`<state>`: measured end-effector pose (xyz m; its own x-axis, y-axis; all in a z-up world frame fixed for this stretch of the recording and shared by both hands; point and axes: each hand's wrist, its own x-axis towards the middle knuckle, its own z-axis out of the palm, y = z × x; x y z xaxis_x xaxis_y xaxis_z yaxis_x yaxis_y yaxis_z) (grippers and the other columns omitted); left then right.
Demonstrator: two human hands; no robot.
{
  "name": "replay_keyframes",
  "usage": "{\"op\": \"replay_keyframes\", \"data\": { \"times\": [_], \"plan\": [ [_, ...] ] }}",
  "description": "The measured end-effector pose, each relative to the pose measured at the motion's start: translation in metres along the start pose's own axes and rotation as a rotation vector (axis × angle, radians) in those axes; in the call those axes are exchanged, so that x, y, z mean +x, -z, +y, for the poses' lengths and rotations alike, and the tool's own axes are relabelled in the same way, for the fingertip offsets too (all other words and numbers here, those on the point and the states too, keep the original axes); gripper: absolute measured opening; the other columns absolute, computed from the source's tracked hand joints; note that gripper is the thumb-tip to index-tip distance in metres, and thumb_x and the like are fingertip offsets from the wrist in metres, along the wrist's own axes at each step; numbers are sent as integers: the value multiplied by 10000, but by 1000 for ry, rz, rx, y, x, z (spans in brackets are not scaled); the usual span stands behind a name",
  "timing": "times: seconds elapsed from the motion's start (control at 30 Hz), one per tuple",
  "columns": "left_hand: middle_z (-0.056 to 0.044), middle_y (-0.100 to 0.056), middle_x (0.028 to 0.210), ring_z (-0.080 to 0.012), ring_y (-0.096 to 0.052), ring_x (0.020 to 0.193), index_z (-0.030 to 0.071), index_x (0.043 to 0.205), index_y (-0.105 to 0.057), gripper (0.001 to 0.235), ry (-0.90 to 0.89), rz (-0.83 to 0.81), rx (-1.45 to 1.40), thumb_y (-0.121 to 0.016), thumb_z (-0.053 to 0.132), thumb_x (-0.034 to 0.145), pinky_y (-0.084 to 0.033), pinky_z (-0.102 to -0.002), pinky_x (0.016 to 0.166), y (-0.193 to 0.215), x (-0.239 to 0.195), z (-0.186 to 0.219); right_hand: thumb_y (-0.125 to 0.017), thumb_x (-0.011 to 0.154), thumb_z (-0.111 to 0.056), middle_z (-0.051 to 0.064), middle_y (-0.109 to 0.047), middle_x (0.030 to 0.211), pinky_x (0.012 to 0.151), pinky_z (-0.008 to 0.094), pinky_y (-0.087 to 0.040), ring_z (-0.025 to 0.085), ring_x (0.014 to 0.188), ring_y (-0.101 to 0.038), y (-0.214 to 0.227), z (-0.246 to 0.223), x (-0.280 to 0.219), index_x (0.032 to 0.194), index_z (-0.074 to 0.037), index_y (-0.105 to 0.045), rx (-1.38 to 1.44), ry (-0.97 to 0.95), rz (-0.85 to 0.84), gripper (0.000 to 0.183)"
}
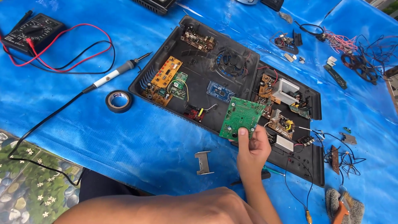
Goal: The person uses a screwdriver to remove screws from a green circuit board, then flips and inspects the board. They place the board into a disassembled black electronic casing and handle a small metal bracket.
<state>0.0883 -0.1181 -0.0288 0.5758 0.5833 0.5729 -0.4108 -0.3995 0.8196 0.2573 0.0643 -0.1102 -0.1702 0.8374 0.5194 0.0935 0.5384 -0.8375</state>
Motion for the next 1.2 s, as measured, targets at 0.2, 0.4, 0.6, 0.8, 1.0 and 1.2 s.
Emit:
{"op": "replay_keyframes", "data": {
  "times": [0.2, 0.4, 0.6, 0.8, 1.0, 1.2],
  "plan": [
    [-53, -589, 943, -93, -586, 831, 81, 1000, -647, 152, 242, -82, -118, -579, -7, 1104, -450, -322, 781, -9, -31, -133, -602, 1059, -223, -56, -478, 745, 502, 232, -265, 13, 609, -321, -34, -92, 8, 1147, -56, -639, -74, -46, -43, 192],
    [-20, -638, 909, -83, -588, 806, 143, 914, -726, 83, 19, 245, -1046, -749, 100, 980, -488, -282, 886, -112, -112, -487, -612, 1054, -219, -82, -357, 728, 503, 227, -224, 9, 624, -272, -37, -100, 10, 994, -102, -609, -96, -55, -36, 132],
    [-43, -440, 809, -158, -425, 729, 114, 835, -478, 287, -112, 220, -483, -457, 275, 1072, -349, -332, 773, -27, -109, -178, -600, 1061, -202, -83, -188, 740, 511, 266, -179, 12, 635, -183, -33, -87, 7, 876, -162, -440, -83, -40, -34, 247],
    [-74, -205, 687, -252, -231, 633, 74, 737, -183, 604, -233, 139, 185, -101, 477, 1180, -186, -395, 635, 32, 20, 142, -610, 1063, -218, -106, -314, 705, 512, 236, -202, -10, 617, -245, -33, -88, 8, 986, -115, -583, -100, -63, -12, 132],
    [-70, -188, 674, -254, -195, 606, 88, 726, -173, 677, -237, 190, 223, -80, 564, 1198, -184, -394, 627, 30, 10, 134, -610, 1066, -201, -102, -366, 740, 524, 223, -235, -7, 644, -277, -33, -87, 7, 992, -114, -578, -80, -44, -26, 119],
    [-57, -190, 671, -228, -197, 620, 101, 716, -184, 686, -205, 229, 206, -124, 584, 1200, -174, -384, 627, 28, 7, 136, -600, 1056, -183, -106, -158, 751, 517, 252, -145, -4, 627, -167, -34, -88, 8, 837, -201, -352, -103, -42, -11, 332]
  ]
}}
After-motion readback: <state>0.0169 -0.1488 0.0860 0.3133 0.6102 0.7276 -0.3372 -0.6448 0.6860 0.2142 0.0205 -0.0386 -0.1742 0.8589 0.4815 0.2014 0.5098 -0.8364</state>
